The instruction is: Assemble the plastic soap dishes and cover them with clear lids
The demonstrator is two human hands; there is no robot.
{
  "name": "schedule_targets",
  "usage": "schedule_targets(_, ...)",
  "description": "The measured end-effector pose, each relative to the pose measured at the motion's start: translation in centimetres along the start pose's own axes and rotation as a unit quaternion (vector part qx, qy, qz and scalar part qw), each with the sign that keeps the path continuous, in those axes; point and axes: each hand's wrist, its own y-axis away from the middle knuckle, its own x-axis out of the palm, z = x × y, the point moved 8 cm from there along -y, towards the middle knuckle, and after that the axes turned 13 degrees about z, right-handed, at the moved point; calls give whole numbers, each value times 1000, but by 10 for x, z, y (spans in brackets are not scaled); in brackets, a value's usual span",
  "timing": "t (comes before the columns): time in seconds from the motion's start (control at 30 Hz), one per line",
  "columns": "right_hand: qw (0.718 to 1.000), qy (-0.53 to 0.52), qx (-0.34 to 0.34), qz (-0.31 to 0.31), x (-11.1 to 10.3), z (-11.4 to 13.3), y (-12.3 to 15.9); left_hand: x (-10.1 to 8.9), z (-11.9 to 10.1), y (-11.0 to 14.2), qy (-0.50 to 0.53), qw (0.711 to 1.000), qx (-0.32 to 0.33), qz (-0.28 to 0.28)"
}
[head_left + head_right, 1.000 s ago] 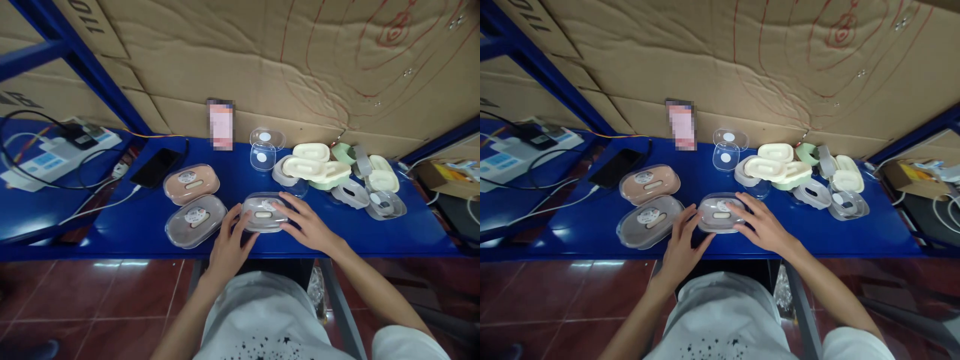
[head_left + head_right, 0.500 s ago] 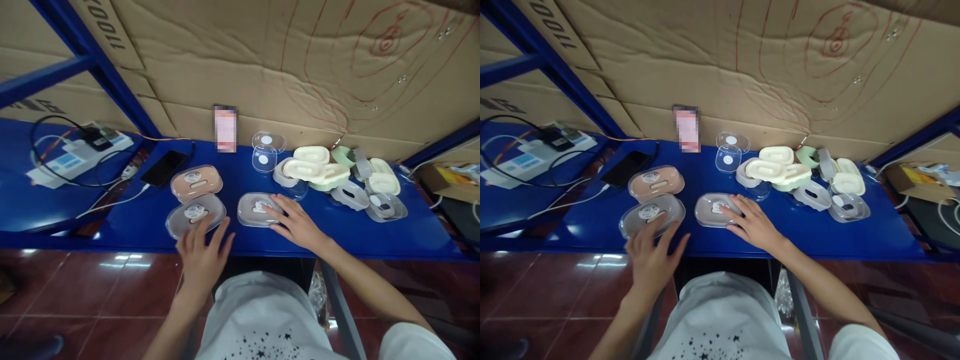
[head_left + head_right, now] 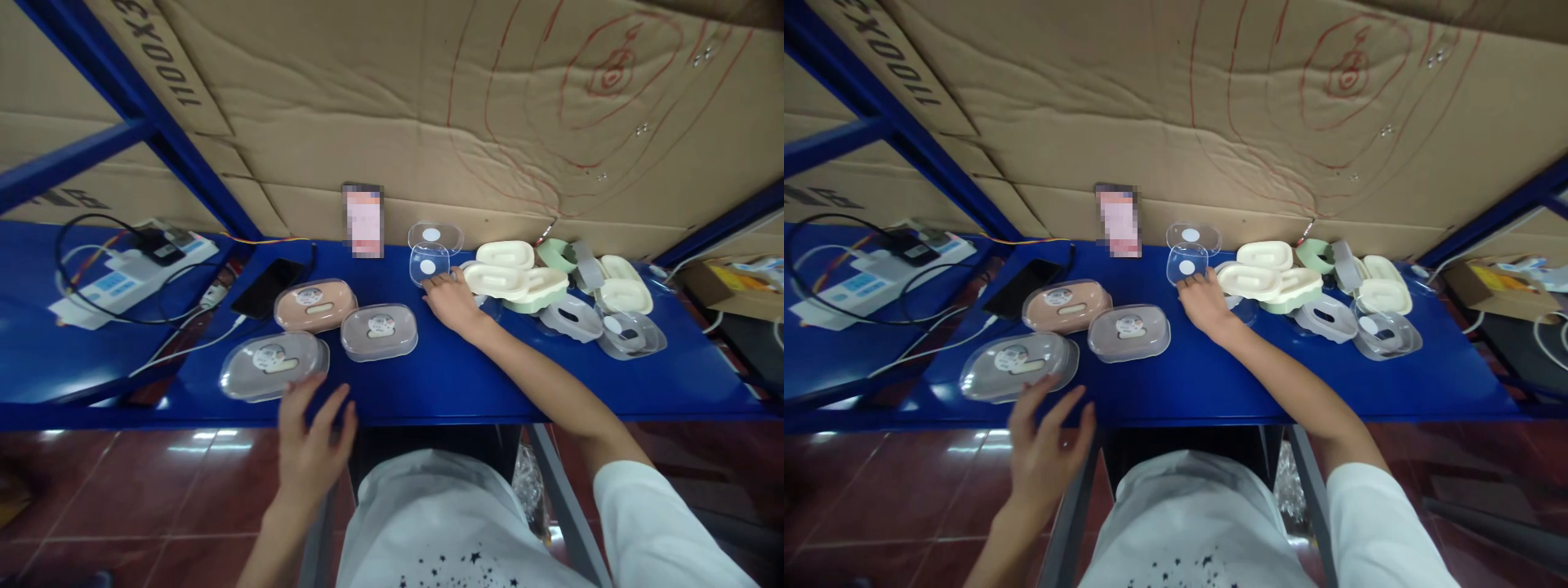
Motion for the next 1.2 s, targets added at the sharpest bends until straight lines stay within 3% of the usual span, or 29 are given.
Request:
schedule_targets(0.1,998,-50,-34,-30,-16,-3,21,21,-36,-9,71,995,59,27)
schedule_targets(0.2,958,-248,-95,-105,-34,-3,86,36,-56,-20,103,991,73,45)
schedule_targets(0.27,896,-418,-99,-108,-27,-4,136,40,-66,-27,89,992,80,39)
schedule_targets(0.33,797,-593,-108,-38,-4,4,176,44,-76,-35,65,992,103,40)
schedule_targets(0.4,709,-694,-123,23,16,14,203,53,-89,-42,49,986,140,78)
schedule_targets(0.43,687,-714,-128,41,22,17,210,58,-94,-45,47,980,158,109)
schedule_targets(0.47,684,-716,-129,50,25,15,213,63,-99,-48,49,974,171,140)
schedule_targets(0.5,702,-699,-125,47,25,11,210,67,-101,-49,52,969,174,168)
schedule_targets(0.53,740,-663,-114,31,23,2,205,69,-101,-50,56,966,166,190)
schedule_targets(0.63,896,-436,-58,-66,2,-26,177,70,-88,-47,53,967,106,224)
schedule_targets(0.67,933,-344,-41,-92,-5,-31,165,70,-82,-44,47,968,87,231)
schedule_targets(0.73,976,-193,-14,-102,-9,-34,140,69,-69,-35,34,969,57,240)
schedule_targets(0.83,997,-53,37,-51,-2,-34,107,69,-56,-22,18,969,39,242)
schedule_targets(0.97,995,32,89,-9,-3,-42,89,73,-50,-11,24,970,49,236)
schedule_targets(1.07,997,-9,61,-40,-20,-51,101,73,-50,-11,32,972,50,227)
schedule_targets(1.2,985,-130,-1,-116,-48,-60,150,71,-48,-16,41,970,52,235)
